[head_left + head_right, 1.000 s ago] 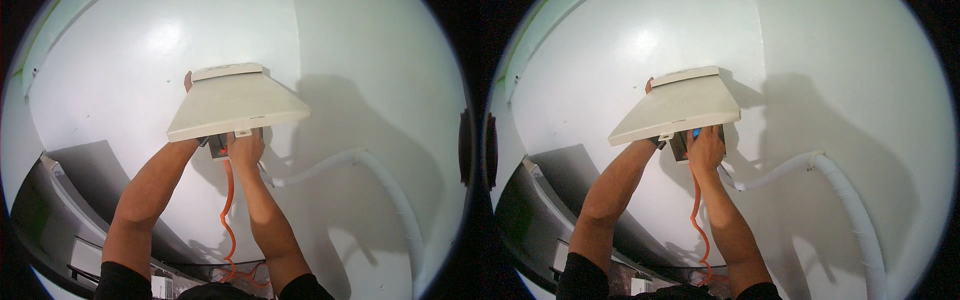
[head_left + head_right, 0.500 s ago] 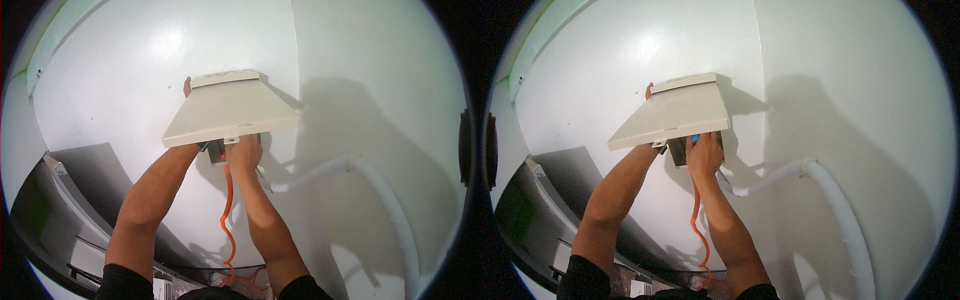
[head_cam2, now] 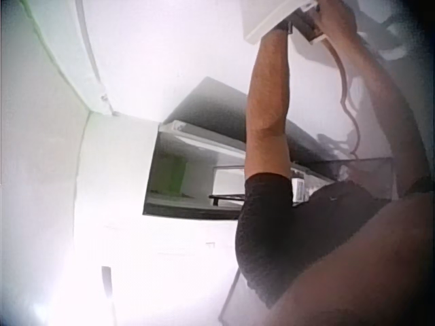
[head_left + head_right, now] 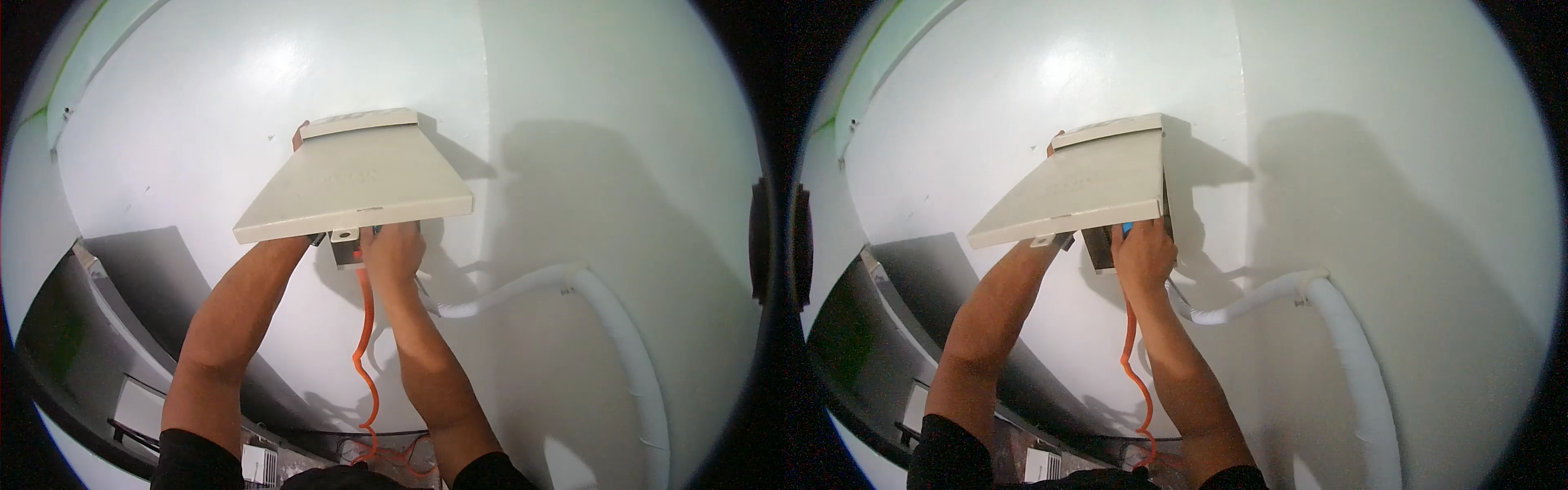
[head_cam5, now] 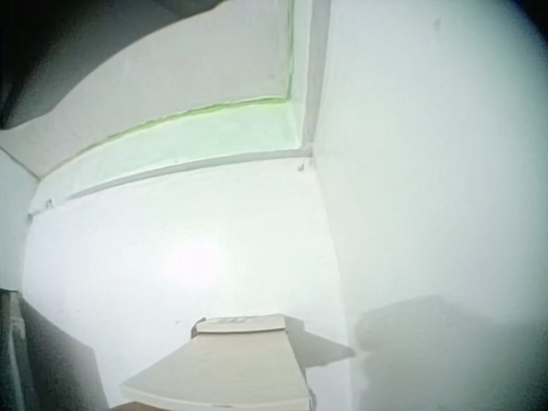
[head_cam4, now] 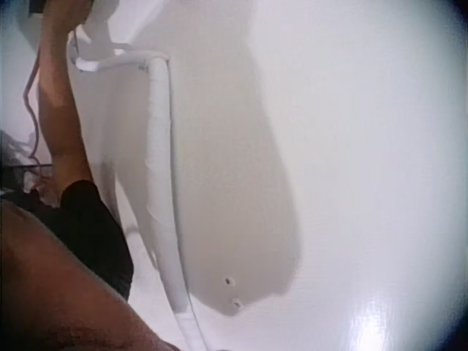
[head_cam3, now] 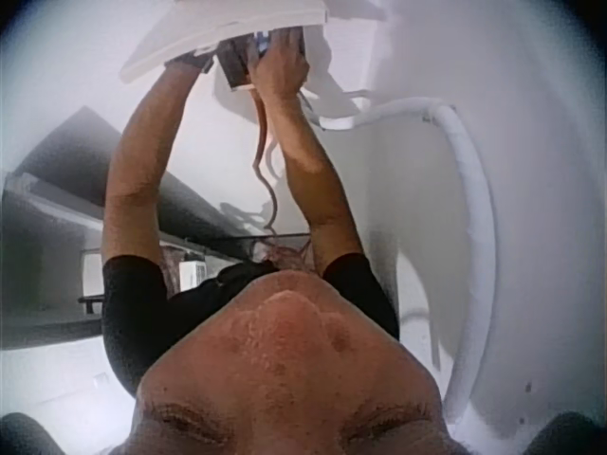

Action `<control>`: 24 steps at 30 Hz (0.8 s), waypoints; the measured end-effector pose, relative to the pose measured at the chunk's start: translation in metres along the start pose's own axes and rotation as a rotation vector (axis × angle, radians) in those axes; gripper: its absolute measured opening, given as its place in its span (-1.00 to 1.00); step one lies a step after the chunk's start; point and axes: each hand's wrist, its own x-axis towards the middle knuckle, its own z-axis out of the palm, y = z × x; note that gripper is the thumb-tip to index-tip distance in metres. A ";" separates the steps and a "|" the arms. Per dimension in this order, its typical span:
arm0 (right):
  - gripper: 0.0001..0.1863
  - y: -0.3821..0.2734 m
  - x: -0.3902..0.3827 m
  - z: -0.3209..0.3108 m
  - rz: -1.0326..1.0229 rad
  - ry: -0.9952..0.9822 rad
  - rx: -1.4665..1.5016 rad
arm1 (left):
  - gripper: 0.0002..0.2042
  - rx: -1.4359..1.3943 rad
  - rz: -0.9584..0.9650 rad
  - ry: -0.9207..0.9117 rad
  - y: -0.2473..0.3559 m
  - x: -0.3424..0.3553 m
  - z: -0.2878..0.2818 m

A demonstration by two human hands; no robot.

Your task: The person uses a screwdriver to tighten or loosen screws inside an electrical junction box mounted on a wall, then fits a plastic cover plate onto the box and secures it with screws.

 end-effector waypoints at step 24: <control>-0.55 -0.026 0.086 -0.068 0.081 -0.655 -0.135 | -0.47 0.208 0.037 0.008 -0.001 -0.007 0.003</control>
